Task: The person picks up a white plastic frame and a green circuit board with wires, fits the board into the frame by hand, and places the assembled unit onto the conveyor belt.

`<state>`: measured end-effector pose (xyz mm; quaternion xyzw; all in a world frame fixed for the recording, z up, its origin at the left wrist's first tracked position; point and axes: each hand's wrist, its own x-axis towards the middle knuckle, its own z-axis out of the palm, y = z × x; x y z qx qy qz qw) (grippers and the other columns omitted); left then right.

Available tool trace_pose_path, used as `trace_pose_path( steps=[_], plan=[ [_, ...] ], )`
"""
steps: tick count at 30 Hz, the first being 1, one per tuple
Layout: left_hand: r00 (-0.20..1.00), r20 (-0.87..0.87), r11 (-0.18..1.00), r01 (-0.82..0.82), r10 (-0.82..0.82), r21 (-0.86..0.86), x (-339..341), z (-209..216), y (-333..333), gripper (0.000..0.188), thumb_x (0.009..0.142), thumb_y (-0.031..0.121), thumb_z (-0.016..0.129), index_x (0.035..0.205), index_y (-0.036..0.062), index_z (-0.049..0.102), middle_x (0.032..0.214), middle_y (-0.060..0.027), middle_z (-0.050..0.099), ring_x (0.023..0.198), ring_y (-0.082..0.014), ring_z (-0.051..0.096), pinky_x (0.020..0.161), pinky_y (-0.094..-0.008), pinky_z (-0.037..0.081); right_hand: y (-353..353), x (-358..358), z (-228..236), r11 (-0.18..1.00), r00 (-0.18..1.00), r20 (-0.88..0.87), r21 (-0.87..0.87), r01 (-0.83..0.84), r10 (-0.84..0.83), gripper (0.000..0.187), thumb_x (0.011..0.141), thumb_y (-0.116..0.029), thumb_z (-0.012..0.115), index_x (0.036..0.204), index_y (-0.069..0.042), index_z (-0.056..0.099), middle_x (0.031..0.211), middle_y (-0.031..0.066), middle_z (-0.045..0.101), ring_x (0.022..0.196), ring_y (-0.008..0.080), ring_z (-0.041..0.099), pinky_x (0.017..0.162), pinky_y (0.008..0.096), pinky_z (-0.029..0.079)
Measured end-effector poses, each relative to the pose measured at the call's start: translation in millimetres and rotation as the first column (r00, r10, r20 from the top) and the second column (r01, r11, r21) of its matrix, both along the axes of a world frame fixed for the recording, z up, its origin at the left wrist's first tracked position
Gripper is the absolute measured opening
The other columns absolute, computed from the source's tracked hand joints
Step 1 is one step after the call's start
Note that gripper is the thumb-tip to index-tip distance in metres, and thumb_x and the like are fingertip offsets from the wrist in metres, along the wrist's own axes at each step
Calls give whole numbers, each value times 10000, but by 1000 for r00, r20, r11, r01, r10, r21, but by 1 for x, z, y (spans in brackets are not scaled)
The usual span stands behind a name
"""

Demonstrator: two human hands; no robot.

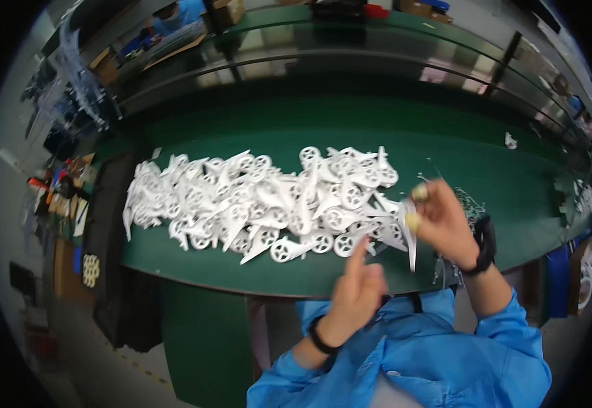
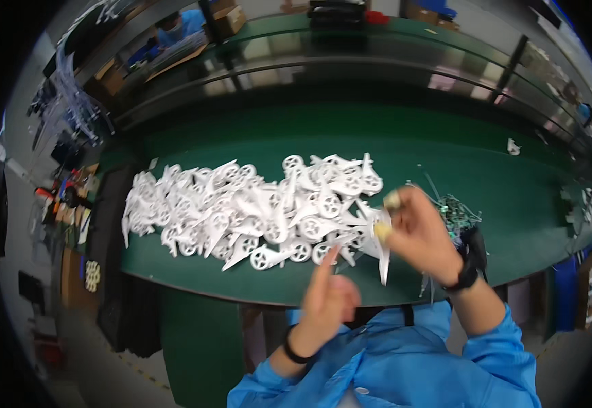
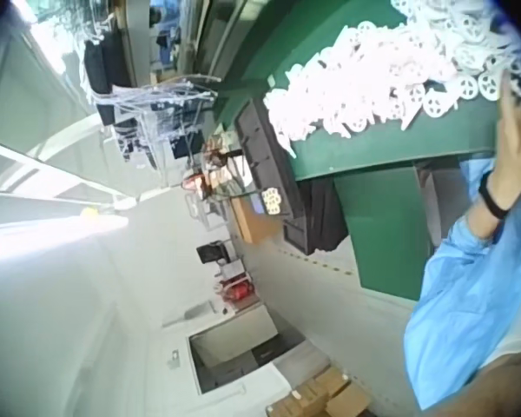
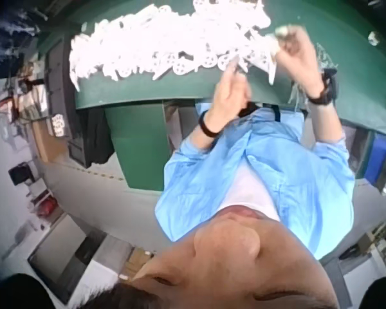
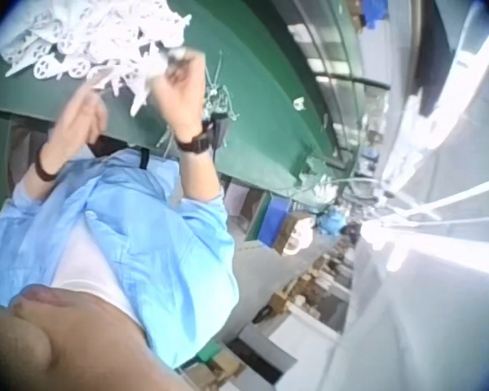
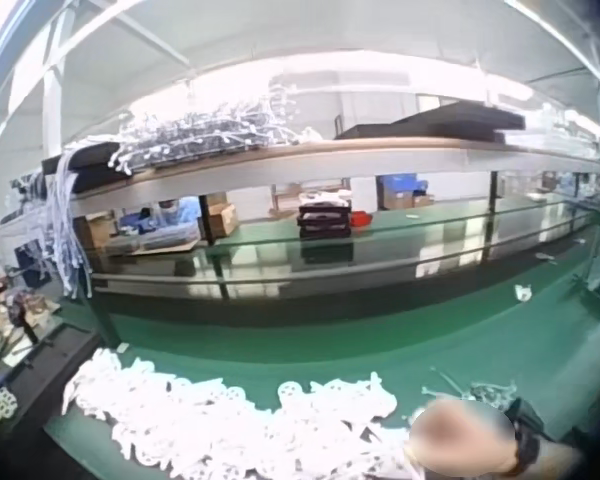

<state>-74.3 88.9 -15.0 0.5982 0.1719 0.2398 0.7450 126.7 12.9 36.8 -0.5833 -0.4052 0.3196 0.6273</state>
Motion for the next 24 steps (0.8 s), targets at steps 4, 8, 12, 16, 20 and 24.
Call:
trace_pose_path(
  steps=[4, 8, 12, 16, 20, 24],
  plan=[
    [816, -289, 786, -287, 500, 547, -40, -7, 56, 359, 956, 160, 570, 1249, -45, 534, 607, -21, 546, 530, -69, 456, 481, -251, 378, 55, 77, 26, 958, 936, 230, -38, 284, -268, 322, 895, -102, 618, 1163, 13, 482, 1070, 102, 584, 884, 130, 631, 683, 249, 490],
    [711, -402, 732, -231, 577, 641, -51, -17, 87, 412, 938, 193, 570, 1266, -53, 515, 588, -114, 581, 496, -224, 555, 513, -355, 439, 29, 96, 19, 876, 858, 313, -128, 464, -408, 317, 899, -111, 613, 1161, 29, 502, 1093, 120, 595, 862, 154, 643, 684, 274, 498],
    [642, -540, 692, 20, 544, 722, -48, -9, 92, 476, 954, 291, 533, 1297, -36, 491, 623, -164, 601, 540, -329, 588, 546, -430, 451, -29, 92, -12, 816, 825, 373, -238, 527, -424, 226, 896, -110, 623, 1064, 36, 581, 958, 90, 630, 796, 136, 629, 683, 277, 500],
    [622, -616, 721, 117, 483, 683, -44, 2, 89, 452, 956, 338, 521, 1257, 0, 508, 649, -195, 607, 596, -397, 600, 568, -479, 450, -61, 93, -28, 716, 679, 681, -326, 617, -275, 186, 864, -94, 613, 1003, 29, 628, 902, 152, 653, 798, 244, 634, 733, 342, 505],
    [659, -551, 669, 96, 512, 737, -48, -2, 79, 344, 946, 328, 538, 1151, 54, 504, 763, -233, 617, 688, -444, 605, 607, -503, 450, -93, 96, -25, 658, 599, 758, -318, 683, -256, 196, 831, -96, 599, 975, 31, 635, 905, 194, 636, 831, 352, 612, 752, 396, 498],
    [669, -490, 585, 102, 558, 805, -51, -10, 73, 289, 932, 210, 548, 1153, 51, 449, 881, -268, 605, 766, -474, 594, 653, -527, 445, -115, 78, -24, 756, 741, 610, -335, 562, -281, 172, 825, -108, 607, 938, 17, 645, 887, 167, 626, 833, 341, 592, 756, 412, 483]
  ],
)
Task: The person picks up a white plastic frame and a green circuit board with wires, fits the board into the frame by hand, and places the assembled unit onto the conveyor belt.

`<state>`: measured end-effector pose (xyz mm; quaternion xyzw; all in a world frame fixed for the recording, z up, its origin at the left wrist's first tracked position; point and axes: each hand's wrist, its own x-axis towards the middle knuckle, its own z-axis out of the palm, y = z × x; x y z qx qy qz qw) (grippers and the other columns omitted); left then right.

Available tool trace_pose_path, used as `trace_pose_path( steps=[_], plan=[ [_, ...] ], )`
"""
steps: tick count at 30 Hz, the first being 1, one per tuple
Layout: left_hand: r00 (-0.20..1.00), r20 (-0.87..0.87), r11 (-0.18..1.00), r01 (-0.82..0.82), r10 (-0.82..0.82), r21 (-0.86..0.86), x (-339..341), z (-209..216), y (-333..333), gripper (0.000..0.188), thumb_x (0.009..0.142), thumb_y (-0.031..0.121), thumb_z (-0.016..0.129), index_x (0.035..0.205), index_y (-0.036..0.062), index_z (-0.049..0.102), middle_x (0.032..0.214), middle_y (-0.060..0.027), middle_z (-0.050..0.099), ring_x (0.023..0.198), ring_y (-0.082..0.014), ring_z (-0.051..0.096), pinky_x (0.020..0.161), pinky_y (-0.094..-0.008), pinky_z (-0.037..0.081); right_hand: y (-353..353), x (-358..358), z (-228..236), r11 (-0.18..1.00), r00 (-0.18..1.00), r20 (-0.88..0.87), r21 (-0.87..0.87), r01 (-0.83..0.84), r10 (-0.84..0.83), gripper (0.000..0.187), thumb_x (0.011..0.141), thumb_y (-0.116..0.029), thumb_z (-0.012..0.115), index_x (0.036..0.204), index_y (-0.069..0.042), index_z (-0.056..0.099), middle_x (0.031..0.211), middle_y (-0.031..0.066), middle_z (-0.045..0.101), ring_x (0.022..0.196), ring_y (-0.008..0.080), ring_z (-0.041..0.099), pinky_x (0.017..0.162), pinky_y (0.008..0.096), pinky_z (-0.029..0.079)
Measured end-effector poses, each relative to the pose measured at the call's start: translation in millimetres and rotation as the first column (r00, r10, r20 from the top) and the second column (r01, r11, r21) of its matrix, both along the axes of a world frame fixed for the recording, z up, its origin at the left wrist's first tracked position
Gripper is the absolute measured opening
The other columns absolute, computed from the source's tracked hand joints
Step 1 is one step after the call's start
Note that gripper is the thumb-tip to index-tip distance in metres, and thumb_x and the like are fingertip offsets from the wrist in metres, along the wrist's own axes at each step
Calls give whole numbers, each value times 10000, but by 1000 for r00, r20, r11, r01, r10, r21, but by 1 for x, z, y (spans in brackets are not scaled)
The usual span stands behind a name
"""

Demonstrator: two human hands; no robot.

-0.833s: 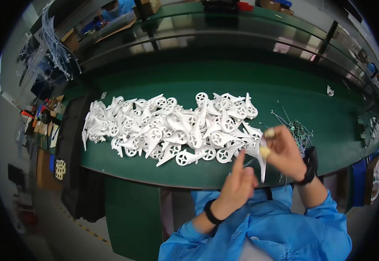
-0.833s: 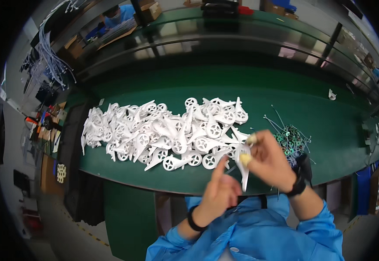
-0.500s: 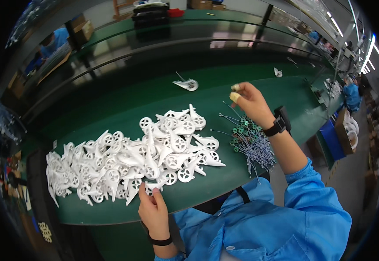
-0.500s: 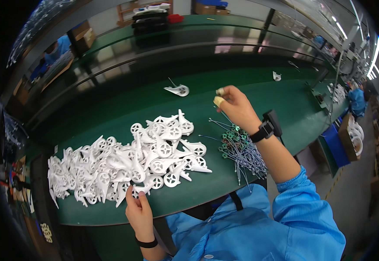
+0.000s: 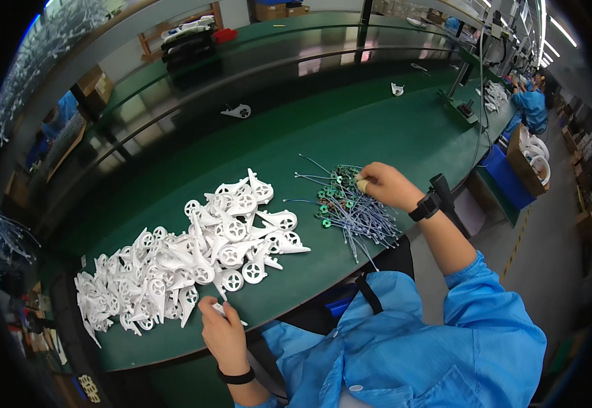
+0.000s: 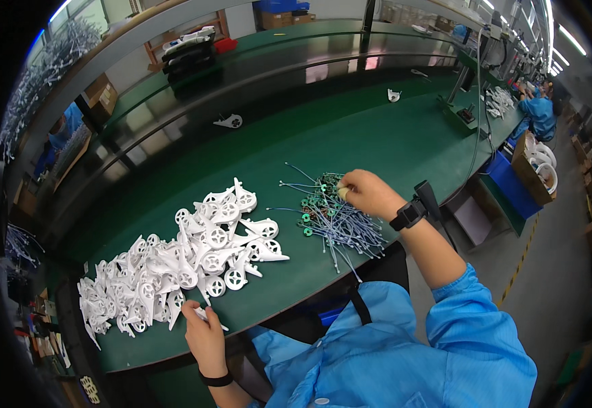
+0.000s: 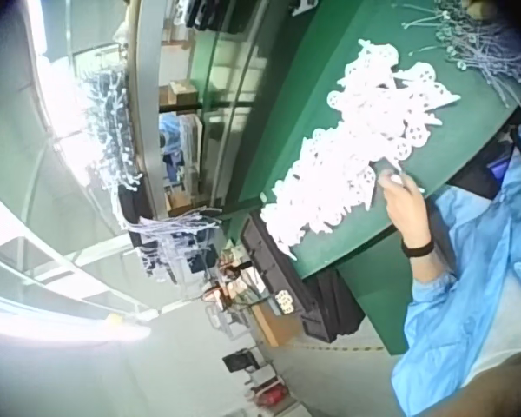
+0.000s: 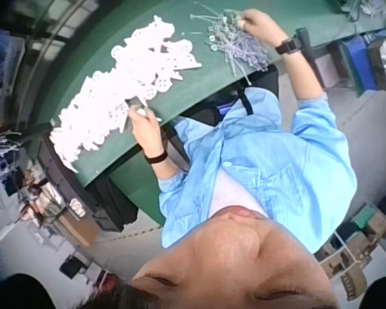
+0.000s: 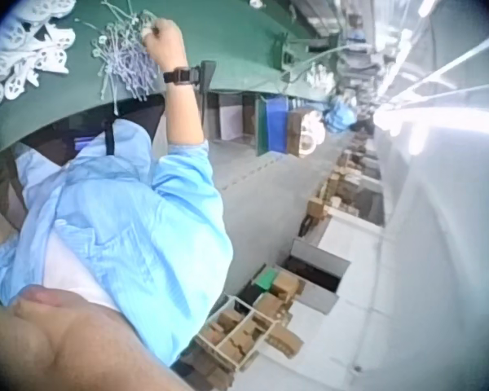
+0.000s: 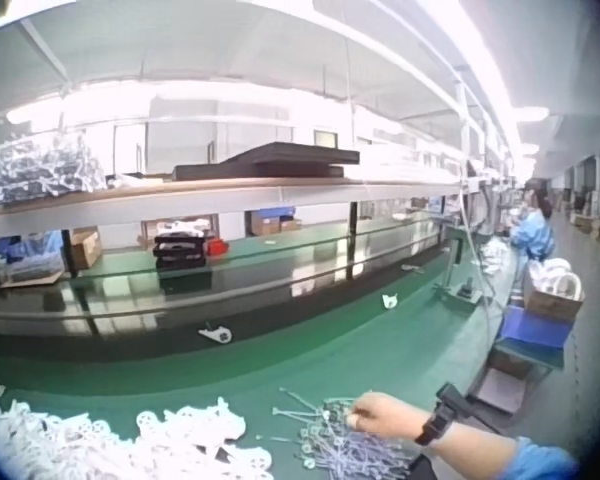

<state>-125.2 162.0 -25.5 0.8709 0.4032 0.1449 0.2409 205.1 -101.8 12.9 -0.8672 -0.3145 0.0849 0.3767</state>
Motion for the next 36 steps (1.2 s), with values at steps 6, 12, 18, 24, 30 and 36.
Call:
trace_pose_path(
  steps=[6, 12, 18, 24, 30, 36],
  plan=[
    [974, 221, 995, -69, 51, 77, -9, -17, -24, 379, 935, 49, 484, 1287, 20, 345, 928, -256, 587, 716, -387, 620, 625, -447, 478, 11, -19, -7, 941, 893, 299, -70, -331, 336, 197, 819, -194, 674, 934, -35, 660, 893, 114, 586, 906, 303, 525, 829, 398, 432],
    [775, 602, 858, 163, 194, -486, 13, -16, -83, 480, 969, 38, 486, 1399, 26, 274, 913, -104, 569, 644, -111, 571, 572, -236, 503, 29, -16, -34, 949, 861, 427, -264, -175, 277, 139, 783, -146, 650, 848, -25, 664, 886, 137, 589, 895, 316, 530, 819, 423, 444],
    [737, 656, 782, 312, 159, -539, 40, -14, -109, 317, 977, 48, 497, 1269, -4, 384, 872, -92, 598, 669, -125, 604, 601, -248, 531, 17, 5, -30, 980, 948, 249, -12, -200, 197, 126, 797, -124, 611, 838, -13, 652, 876, 160, 615, 872, 347, 580, 809, 441, 472],
    [734, 667, 629, 462, 124, -625, 71, -21, -107, 259, 979, 64, 512, 1209, 15, 402, 877, -100, 610, 667, -140, 622, 602, -267, 544, 21, 10, -33, 978, 957, 220, 55, -203, 187, 133, 821, -116, 623, 918, -34, 661, 959, 139, 601, 932, 326, 537, 852, 412, 441],
    [720, 684, 523, 542, 116, -659, 84, -36, -107, 251, 977, 82, 528, 1189, 16, 411, 890, -98, 611, 673, -136, 625, 602, -267, 545, 58, 15, -44, 935, 894, 311, -251, -251, 323, 132, 802, -174, 673, 915, -142, 734, 984, 77, 573, 992, 293, 498, 872, 397, 428],
    [729, 667, 494, 528, 153, -690, 82, -39, -100, 244, 978, 92, 529, 1182, 18, 417, 882, -95, 614, 676, -129, 624, 601, -267, 542, 54, 14, -33, 930, 885, 298, -190, -313, 359, 132, 796, -147, 655, 881, -47, 672, 972, 101, 592, 956, 305, 520, 865, 408, 444]
  ],
)
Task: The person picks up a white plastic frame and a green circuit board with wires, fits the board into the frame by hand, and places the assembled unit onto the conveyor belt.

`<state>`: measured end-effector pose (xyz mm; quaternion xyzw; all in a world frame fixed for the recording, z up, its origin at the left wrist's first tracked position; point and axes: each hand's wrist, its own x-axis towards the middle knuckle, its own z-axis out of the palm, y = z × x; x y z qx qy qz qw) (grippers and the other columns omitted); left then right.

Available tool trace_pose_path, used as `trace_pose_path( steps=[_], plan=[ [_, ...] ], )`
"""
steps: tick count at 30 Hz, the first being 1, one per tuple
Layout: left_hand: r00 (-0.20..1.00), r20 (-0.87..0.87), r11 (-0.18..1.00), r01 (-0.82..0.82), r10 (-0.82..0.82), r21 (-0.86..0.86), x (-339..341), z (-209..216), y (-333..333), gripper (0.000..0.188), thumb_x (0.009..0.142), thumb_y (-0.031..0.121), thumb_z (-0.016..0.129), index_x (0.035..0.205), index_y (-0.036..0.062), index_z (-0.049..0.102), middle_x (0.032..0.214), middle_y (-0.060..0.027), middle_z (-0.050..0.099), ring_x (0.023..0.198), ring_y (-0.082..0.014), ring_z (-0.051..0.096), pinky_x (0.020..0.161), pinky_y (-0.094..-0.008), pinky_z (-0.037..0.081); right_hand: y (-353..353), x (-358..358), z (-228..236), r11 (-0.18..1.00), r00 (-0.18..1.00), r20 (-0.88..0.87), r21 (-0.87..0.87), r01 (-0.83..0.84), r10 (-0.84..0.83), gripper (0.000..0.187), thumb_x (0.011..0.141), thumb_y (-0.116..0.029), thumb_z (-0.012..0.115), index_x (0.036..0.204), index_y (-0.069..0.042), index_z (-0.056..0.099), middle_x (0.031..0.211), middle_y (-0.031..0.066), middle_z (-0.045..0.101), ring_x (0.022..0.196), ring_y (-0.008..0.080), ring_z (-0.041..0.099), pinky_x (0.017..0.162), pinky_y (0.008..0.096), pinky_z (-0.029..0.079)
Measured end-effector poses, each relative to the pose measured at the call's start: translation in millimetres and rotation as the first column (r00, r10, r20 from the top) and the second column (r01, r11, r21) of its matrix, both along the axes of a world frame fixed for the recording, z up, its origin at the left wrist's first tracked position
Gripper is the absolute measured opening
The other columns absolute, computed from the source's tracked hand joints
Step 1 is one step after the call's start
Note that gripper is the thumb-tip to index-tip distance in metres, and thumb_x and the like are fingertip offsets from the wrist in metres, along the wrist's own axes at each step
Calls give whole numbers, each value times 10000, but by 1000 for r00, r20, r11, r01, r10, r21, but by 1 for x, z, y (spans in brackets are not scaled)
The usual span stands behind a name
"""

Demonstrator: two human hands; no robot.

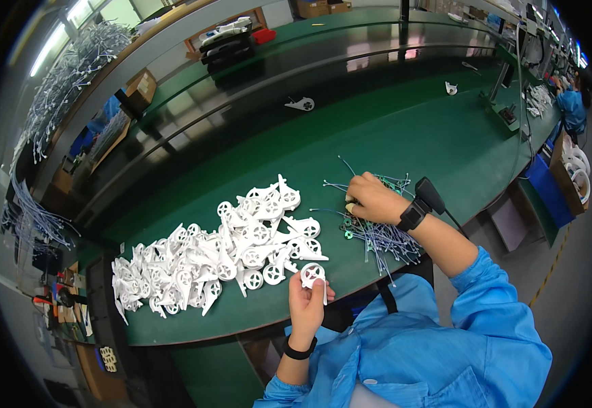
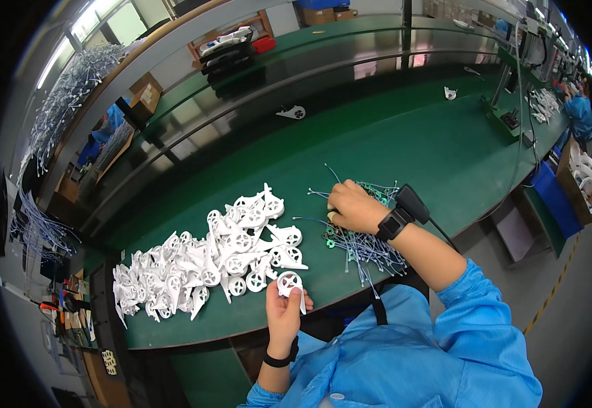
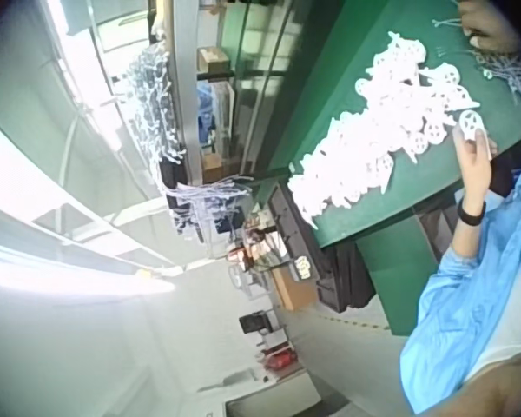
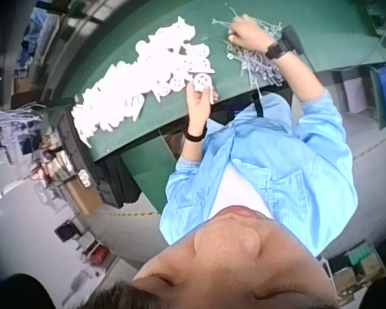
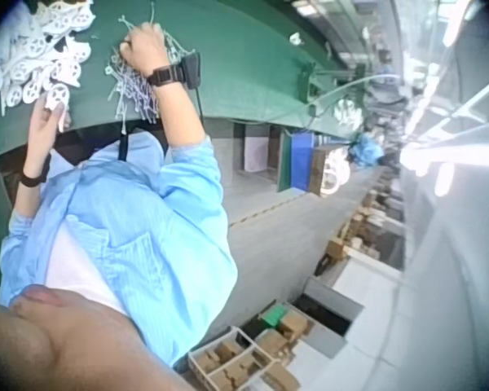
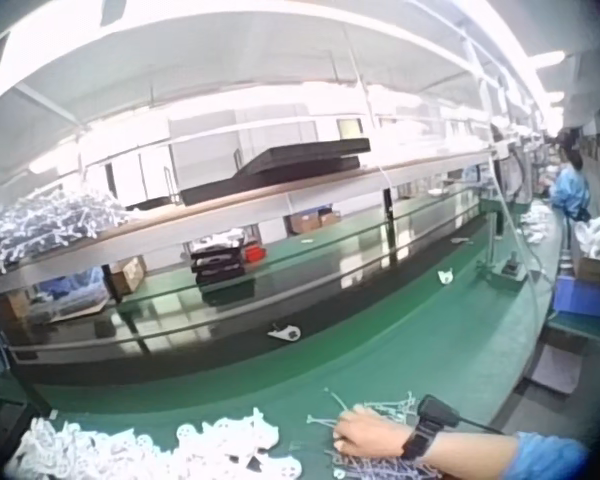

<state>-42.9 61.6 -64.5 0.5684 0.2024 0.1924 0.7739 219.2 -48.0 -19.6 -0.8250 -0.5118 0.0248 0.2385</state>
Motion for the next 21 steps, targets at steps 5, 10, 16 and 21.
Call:
trace_pose_path(
  steps=[5, 10, 16, 21],
  plan=[
    [1000, 18, 1000, 11, -11, -12, -1, -1, 1, 245, 976, 87, 527, 1183, 20, 414, 893, -99, 612, 672, -134, 623, 603, -271, 545, -14, -6, 20, 980, 950, -281, 101, 172, -138, 153, 820, -73, 639, 941, 15, 609, 942, 111, 624, 831, 238, 607, 746, 351, 504],
    [999, 35, 991, 31, -27, -133, 2, 9, 1, 255, 976, 54, 500, 1204, 28, 388, 922, -118, 609, 701, -143, 601, 596, -253, 504, -52, -8, 19, 553, 685, -694, 669, 497, 224, 290, 890, 23, 609, 1175, 36, 560, 963, 62, 610, 818, 106, 611, 702, 224, 503],
    [977, 146, 850, 207, -155, -485, 15, 41, -10, 321, 1031, 308, 367, 1273, 100, 404, 1003, -169, 586, 818, -201, 547, 663, -301, 430, -99, -47, 15, 467, 649, -731, 659, 590, 211, 305, 915, -13, 596, 1213, 38, 551, 944, 83, 635, 797, 151, 641, 672, 249, 514],
    [944, 234, 696, 329, -232, -639, 32, 57, -27, 469, 1034, 405, 341, 1398, 110, 355, 1036, -171, 578, 859, -224, 546, 700, -312, 440, -97, -121, 27, 392, 668, -701, 704, 592, 251, 267, 916, 19, 588, 1173, 4, 517, 981, 117, 635, 785, 167, 647, 668, 267, 513]
  ],
)
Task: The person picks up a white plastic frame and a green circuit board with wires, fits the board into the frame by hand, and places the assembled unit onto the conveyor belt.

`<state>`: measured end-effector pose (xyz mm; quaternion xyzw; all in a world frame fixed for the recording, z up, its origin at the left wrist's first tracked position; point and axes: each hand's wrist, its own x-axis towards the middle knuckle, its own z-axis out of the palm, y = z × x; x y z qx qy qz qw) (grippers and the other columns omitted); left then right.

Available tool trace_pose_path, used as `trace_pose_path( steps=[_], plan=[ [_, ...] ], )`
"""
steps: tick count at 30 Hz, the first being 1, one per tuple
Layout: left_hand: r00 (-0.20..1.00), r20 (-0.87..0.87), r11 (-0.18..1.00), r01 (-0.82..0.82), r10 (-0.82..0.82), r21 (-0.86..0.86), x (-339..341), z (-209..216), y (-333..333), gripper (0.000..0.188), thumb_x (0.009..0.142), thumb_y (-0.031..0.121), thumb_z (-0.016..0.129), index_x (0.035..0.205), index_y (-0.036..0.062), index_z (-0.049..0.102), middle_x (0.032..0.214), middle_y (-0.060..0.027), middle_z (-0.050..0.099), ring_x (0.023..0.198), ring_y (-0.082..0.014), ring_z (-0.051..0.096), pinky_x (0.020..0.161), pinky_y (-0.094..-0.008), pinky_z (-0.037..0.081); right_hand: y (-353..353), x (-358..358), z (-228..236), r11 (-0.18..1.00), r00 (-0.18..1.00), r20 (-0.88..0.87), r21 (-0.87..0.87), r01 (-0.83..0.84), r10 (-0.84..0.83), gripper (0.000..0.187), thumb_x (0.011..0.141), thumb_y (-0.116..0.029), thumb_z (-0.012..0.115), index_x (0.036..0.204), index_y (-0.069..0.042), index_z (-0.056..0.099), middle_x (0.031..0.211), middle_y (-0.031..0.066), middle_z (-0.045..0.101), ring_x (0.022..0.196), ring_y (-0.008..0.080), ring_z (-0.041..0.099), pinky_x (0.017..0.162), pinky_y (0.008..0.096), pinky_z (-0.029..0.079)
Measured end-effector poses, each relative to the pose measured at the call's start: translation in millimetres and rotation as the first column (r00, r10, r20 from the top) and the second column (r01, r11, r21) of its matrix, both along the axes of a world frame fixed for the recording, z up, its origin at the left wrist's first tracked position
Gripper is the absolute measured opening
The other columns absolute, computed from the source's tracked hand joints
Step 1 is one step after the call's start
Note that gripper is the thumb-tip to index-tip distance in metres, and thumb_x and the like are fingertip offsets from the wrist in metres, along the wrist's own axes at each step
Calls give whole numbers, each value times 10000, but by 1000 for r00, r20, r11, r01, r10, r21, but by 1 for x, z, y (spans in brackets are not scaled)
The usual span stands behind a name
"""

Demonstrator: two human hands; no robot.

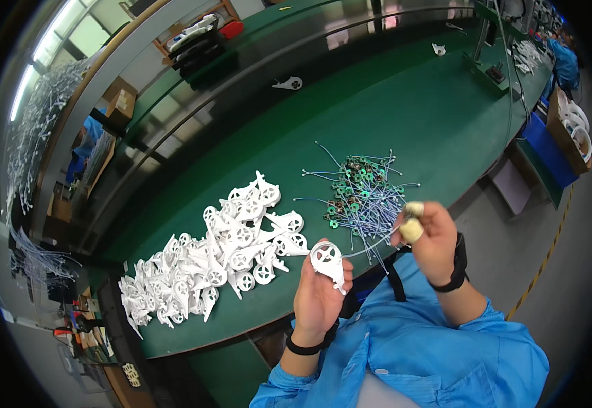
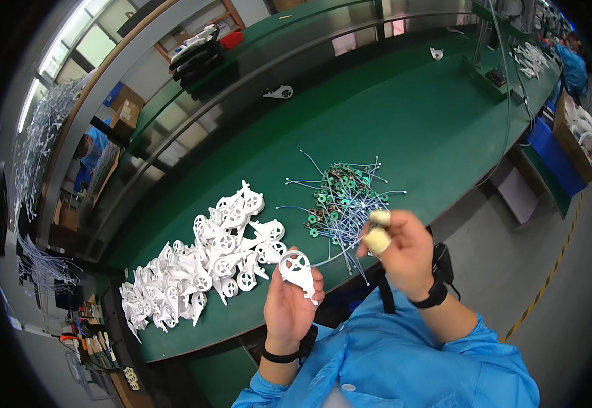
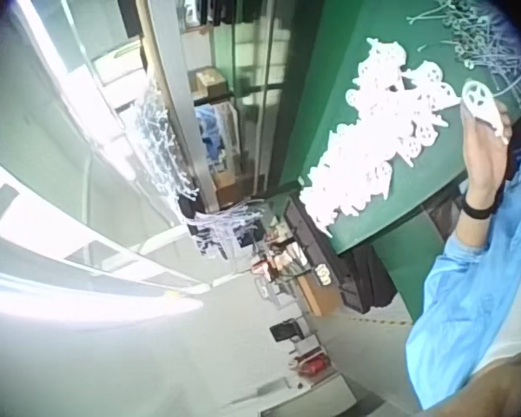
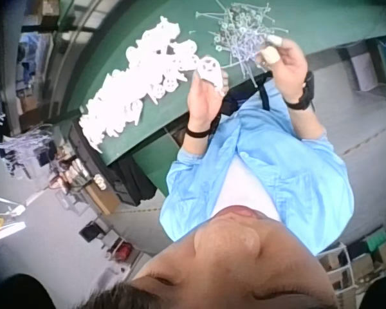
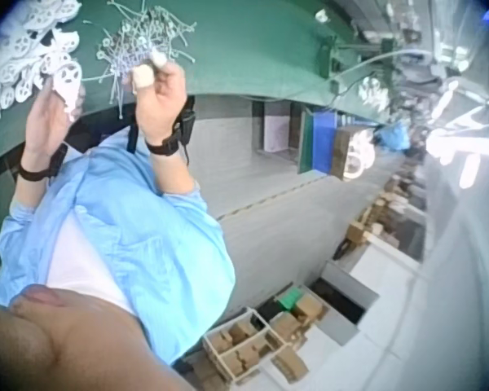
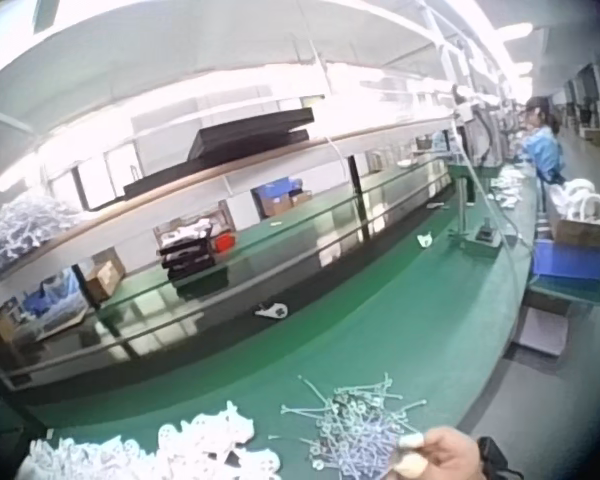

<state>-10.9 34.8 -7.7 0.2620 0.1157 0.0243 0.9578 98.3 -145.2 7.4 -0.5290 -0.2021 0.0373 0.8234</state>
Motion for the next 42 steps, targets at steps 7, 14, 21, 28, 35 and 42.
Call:
trace_pose_path(
  steps=[7, 14, 21, 28, 35, 42],
  plan=[
    [999, -17, 998, -30, 31, 63, 3, 10, -20, 457, 1042, 391, 338, 1425, 142, 334, 1087, -166, 563, 909, -231, 553, 763, -340, 473, 2, -17, -16, 993, 983, 162, 59, -99, 88, 275, 901, 79, 587, 1158, 15, 511, 1025, 151, 619, 842, 178, 641, 733, 309, 538],
    [995, 47, 980, -97, 91, 175, 0, 7, -22, 501, 1033, 374, 376, 1459, 124, 290, 1136, -162, 549, 970, -218, 556, 791, -339, 476, -1, -18, -19, 1000, 988, 157, 3, 3, -4, 284, 887, 93, 595, 1153, 33, 517, 1020, 147, 620, 850, 181, 641, 743, 308, 541],
    [979, 183, 680, -197, 93, 706, -5, -3, -32, 622, 1032, 334, 375, 1498, -20, 165, 1303, -186, 491, 1131, -209, 513, 969, -331, 406, 27, -42, -25, 940, 943, 282, -237, 245, -175, 236, 817, -14, 735, 1022, 29, 627, 860, 100, 645, 685, 97, 582, 567, 218, 451],
    [978, 195, 658, -197, 78, 726, -9, -12, -35, 633, 1038, 304, 358, 1503, -54, 120, 1431, -186, 376, 1303, -248, 409, 1108, -375, 295, 36, -53, -16, 969, 969, -120, -93, -227, 216, 263, 919, -21, 607, 1170, 47, 573, 929, 33, 628, 771, 47, 588, 650, 206, 490],
    [989, 135, 855, -127, 68, 502, -10, -2, -34, 571, 1041, 270, 333, 1483, -65, 194, 1420, -176, 394, 1297, -244, 420, 1104, -378, 313, 24, -42, -11, 900, 925, -56, -216, -379, 376, 343, 931, 13, 579, 1268, 36, 516, 1033, 99, 645, 854, 114, 640, 730, 252, 539],
    [982, 174, 865, -152, 76, 479, -7, -1, -38, 555, 1041, 252, 324, 1473, -76, 208, 1415, -187, 399, 1309, -263, 412, 1116, -397, 303, 27, -42, -13, 925, 981, 14, -333, -180, 196, 248, 881, -32, 646, 1121, 15, 609, 929, 67, 620, 738, 90, 594, 629, 245, 496]
  ],
)
